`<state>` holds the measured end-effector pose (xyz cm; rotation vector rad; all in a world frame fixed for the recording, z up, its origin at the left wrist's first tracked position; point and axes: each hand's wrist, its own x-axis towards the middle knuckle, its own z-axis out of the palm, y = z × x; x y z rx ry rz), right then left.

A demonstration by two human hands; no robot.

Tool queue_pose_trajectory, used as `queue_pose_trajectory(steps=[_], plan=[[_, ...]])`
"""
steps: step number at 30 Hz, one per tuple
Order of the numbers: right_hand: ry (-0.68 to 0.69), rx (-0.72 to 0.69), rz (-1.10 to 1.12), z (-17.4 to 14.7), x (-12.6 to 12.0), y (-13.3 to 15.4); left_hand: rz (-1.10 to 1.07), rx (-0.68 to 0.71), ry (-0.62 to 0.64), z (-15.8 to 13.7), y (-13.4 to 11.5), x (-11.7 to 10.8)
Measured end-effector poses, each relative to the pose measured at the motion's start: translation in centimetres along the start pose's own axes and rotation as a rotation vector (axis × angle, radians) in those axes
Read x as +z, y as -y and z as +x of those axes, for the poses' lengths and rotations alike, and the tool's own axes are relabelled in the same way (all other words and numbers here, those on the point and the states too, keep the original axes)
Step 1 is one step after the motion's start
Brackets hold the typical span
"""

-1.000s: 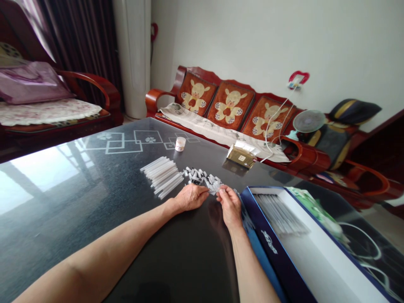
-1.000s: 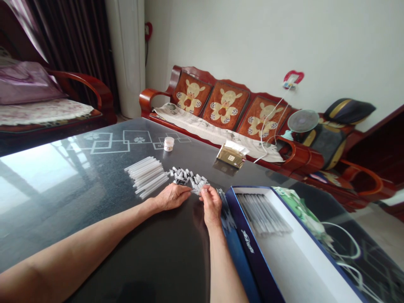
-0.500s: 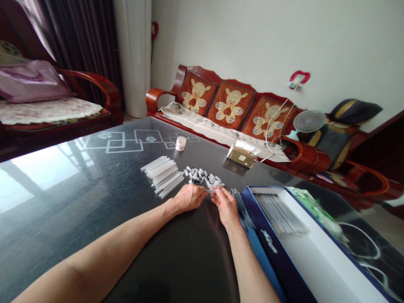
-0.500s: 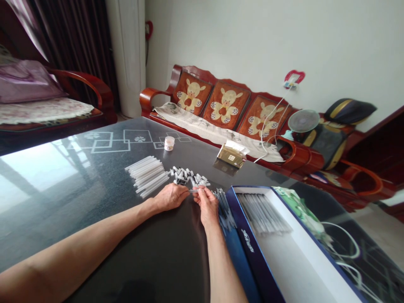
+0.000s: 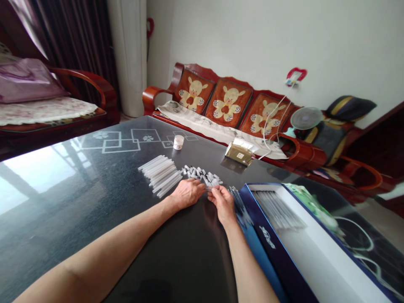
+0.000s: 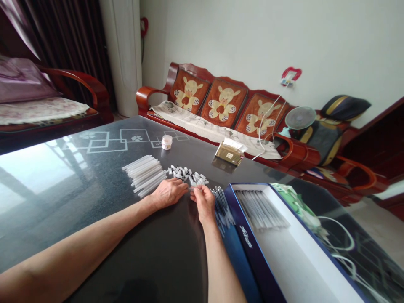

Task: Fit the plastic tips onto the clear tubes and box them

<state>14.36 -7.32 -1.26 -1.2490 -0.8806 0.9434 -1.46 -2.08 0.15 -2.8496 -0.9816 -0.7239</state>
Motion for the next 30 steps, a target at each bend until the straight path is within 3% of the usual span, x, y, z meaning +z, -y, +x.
queue_pose_trajectory(steps=[6,8,10,13,16,19,22,25,27,30], plan=[[0.041,-0.553,-0.707,-0.6,-0.4,0.5,0.074,0.059,-0.145,0.2,0.5,0.1],[0.092,-0.654,-0.866,-0.7,-0.4,0.8,0.064,0.076,-0.181,0.0,0.6,0.4],[0.127,-0.667,-1.000,-0.8,-0.2,1.0,0.044,0.090,-0.196,-0.1,0.7,0.7],[0.152,-0.610,-1.152,-0.8,0.1,2.0,0.009,0.089,-0.233,-0.1,1.0,0.9],[0.152,-0.565,-1.262,-0.9,-0.9,4.6,-0.018,0.005,-0.358,-0.1,1.2,0.7],[0.082,-0.576,-1.285,-1.3,-4.6,8.1,-0.042,-0.080,-0.467,-0.1,1.5,0.8],[-0.115,-0.523,-1.316,-1.5,-10.3,10.7,-0.068,-0.095,-0.494,-0.1,1.7,1.1],[-0.316,-0.303,-1.478,-1.5,-15.6,11.6,-0.083,-0.097,-0.514,-0.1,1.9,1.4],[-0.313,-0.086,-1.521,-1.5,-17.7,11.4,-0.092,-0.085,-0.525,0.0,2.0,1.5],[-0.234,0.146,-1.454,-1.5,-18.1,10.4,-0.101,-0.060,-0.525,0.0,2.0,1.6]])
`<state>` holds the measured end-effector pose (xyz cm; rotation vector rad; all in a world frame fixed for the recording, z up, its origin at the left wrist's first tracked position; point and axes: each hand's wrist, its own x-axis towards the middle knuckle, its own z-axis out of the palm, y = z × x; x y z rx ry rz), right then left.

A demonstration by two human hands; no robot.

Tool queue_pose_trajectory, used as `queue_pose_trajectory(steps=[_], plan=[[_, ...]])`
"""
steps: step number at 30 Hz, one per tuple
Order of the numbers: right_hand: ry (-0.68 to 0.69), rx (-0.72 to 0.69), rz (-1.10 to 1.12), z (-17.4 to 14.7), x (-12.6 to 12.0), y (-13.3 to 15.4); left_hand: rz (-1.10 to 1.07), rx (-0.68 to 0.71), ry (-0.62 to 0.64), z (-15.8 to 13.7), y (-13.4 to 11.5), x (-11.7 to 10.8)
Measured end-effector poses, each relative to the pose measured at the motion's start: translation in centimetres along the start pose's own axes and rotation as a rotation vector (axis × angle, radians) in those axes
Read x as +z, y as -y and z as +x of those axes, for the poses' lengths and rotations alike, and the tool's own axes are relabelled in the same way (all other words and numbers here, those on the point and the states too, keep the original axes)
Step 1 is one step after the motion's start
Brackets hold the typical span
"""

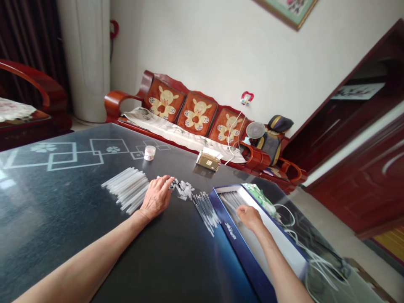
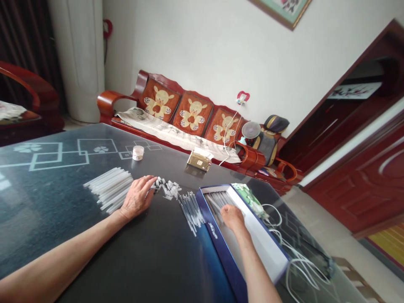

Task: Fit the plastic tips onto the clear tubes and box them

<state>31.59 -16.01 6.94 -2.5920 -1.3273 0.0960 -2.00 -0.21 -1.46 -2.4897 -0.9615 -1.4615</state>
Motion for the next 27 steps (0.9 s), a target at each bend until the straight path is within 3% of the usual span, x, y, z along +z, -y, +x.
queue_pose_trajectory(steps=[5,9,12,14,16,18,20,24,27], plan=[[0.106,-0.029,0.093,0.1,2.1,1.8,0.008,0.016,0.014,-0.2,0.1,0.1],[0.115,-0.041,0.113,0.2,2.0,2.3,0.024,-0.003,0.003,-0.2,0.1,0.2],[-0.082,-0.100,0.106,-0.4,0.9,2.9,0.030,-0.075,-0.017,-0.1,0.2,0.3],[-0.292,-0.235,0.158,-1.3,0.7,4.3,0.032,-0.158,-0.022,0.1,0.4,0.3],[-0.415,-0.412,0.264,-2.6,1.6,6.5,0.054,-0.242,-0.011,0.2,0.6,0.1],[-0.408,-0.557,0.355,-3.8,3.5,9.2,0.082,-0.259,0.059,0.3,0.5,-0.3],[-0.346,-0.641,0.423,-5.0,6.2,11.8,0.081,-0.182,0.224,0.3,-0.2,-0.8],[-0.258,-0.675,0.487,-6.3,10.8,15.2,0.057,-0.013,0.591,0.7,-2.6,-1.6],[-0.259,-0.664,0.493,-6.5,12.4,15.7,0.153,-0.107,0.674,1.4,-4.0,-2.2]])
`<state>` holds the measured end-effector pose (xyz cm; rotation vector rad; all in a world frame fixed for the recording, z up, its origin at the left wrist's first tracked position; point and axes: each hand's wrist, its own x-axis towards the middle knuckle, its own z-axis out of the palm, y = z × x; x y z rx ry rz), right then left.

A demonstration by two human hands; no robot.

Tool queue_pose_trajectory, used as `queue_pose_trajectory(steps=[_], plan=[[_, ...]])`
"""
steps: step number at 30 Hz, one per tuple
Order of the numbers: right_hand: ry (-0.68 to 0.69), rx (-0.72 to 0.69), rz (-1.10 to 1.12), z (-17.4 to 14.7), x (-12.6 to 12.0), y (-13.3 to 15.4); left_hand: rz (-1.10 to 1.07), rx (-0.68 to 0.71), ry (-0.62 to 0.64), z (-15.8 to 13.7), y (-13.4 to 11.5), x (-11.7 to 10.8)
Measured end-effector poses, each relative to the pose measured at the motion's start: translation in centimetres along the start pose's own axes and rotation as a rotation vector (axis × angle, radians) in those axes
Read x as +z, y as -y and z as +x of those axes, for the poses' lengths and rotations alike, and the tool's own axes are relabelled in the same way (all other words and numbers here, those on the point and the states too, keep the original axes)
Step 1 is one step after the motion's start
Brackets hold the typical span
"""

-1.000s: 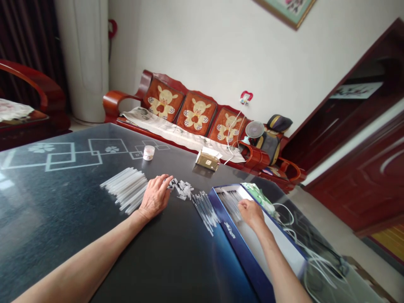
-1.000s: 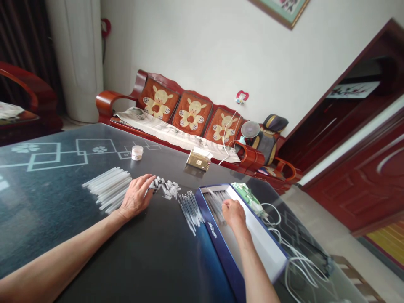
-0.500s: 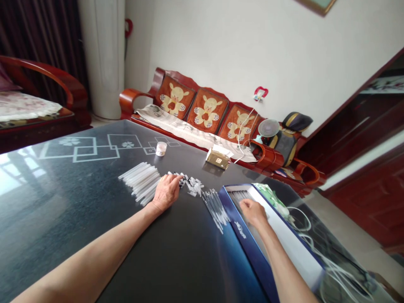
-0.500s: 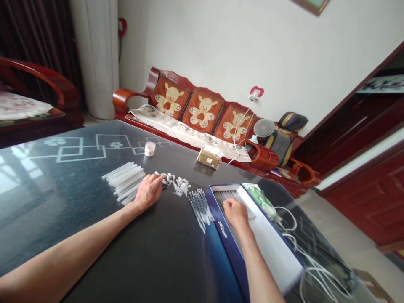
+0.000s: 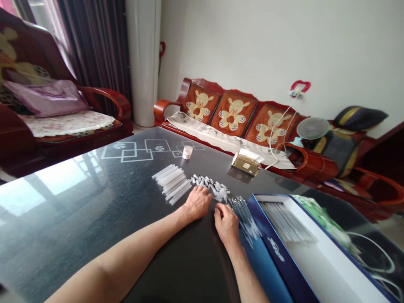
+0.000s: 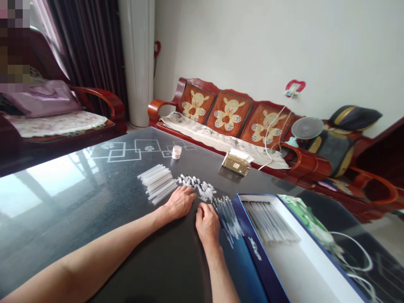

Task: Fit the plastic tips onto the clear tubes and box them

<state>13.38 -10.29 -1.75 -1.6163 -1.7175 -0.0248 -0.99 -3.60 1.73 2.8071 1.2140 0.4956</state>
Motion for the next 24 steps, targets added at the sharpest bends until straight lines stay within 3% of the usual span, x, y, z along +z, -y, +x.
queue_pose_trajectory(steps=[5,9,12,24], plan=[[0.012,0.004,0.020,-0.1,-0.1,-0.6,0.056,-0.310,0.096,0.3,1.2,-2.4],[0.019,0.022,0.017,0.0,-0.1,-0.5,0.089,-0.416,0.192,0.2,3.1,-3.8],[0.011,0.027,0.011,0.1,-0.1,-0.3,0.100,-0.448,0.247,0.2,3.5,-4.1],[0.024,0.053,0.021,0.2,-0.2,-0.2,0.083,-0.461,0.270,0.3,3.0,-4.0]])
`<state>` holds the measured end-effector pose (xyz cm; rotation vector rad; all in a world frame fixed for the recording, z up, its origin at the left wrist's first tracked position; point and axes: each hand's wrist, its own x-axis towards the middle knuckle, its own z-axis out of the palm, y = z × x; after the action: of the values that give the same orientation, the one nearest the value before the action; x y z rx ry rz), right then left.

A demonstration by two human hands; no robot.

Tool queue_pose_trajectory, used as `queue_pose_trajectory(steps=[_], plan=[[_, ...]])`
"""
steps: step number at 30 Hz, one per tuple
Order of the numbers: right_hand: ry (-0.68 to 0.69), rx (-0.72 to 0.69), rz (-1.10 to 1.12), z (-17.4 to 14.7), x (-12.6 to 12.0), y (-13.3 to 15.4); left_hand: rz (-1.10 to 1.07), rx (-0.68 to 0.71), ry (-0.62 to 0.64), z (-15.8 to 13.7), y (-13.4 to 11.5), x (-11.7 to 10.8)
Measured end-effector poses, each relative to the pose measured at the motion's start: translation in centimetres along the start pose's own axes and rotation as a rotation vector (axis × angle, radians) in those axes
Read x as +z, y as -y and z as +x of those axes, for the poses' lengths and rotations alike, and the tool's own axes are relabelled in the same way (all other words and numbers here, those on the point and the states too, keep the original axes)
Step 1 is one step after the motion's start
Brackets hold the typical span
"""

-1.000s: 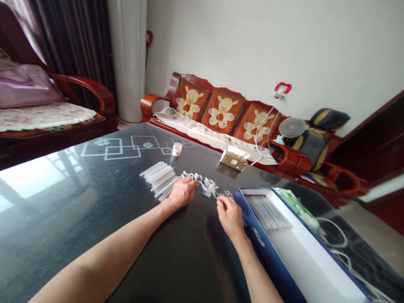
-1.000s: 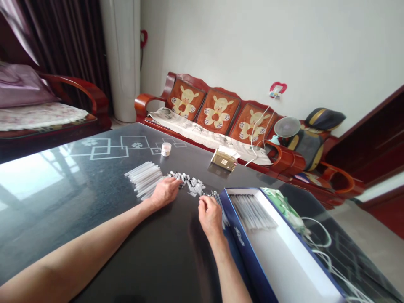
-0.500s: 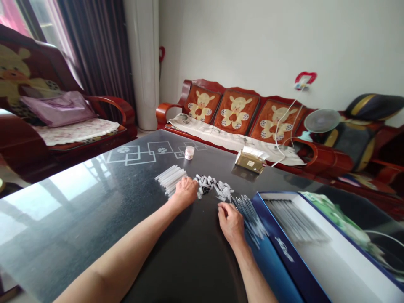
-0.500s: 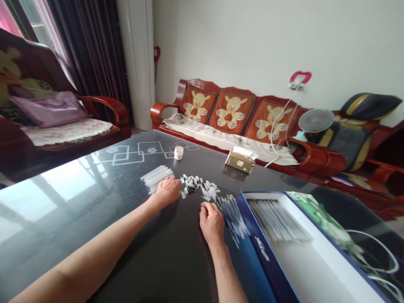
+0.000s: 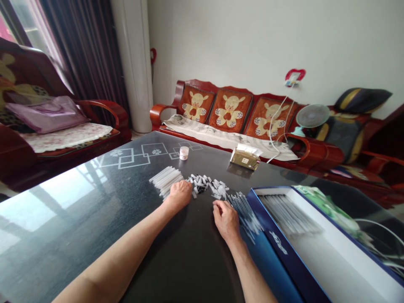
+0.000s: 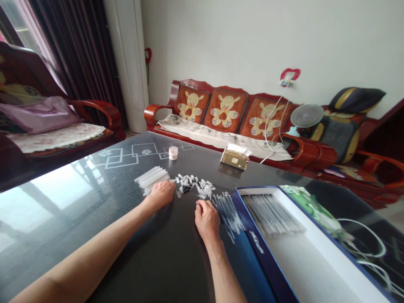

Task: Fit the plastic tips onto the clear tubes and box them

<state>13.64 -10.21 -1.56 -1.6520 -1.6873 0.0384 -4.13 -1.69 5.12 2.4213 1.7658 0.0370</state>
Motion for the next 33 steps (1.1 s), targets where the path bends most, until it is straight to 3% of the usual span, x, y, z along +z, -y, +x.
queue_pose_trajectory(steps=[12,16,20,26,33], plan=[[0.006,0.018,0.003,0.0,0.2,0.0,-0.026,-0.013,0.003,-0.2,-0.3,0.2],[-0.031,-0.001,0.014,0.1,-0.1,0.1,-0.050,0.003,-0.108,0.0,-0.3,0.3],[-0.160,0.068,-0.156,0.4,-1.6,-0.6,-0.240,0.132,-0.268,0.2,-0.9,0.5],[-0.070,0.195,-0.459,0.1,-3.0,-2.5,-0.678,0.308,0.082,-0.1,-2.5,1.8],[-0.088,0.109,-0.544,-0.1,-2.2,-2.5,-0.532,0.508,-0.112,-0.2,-3.0,3.8]])
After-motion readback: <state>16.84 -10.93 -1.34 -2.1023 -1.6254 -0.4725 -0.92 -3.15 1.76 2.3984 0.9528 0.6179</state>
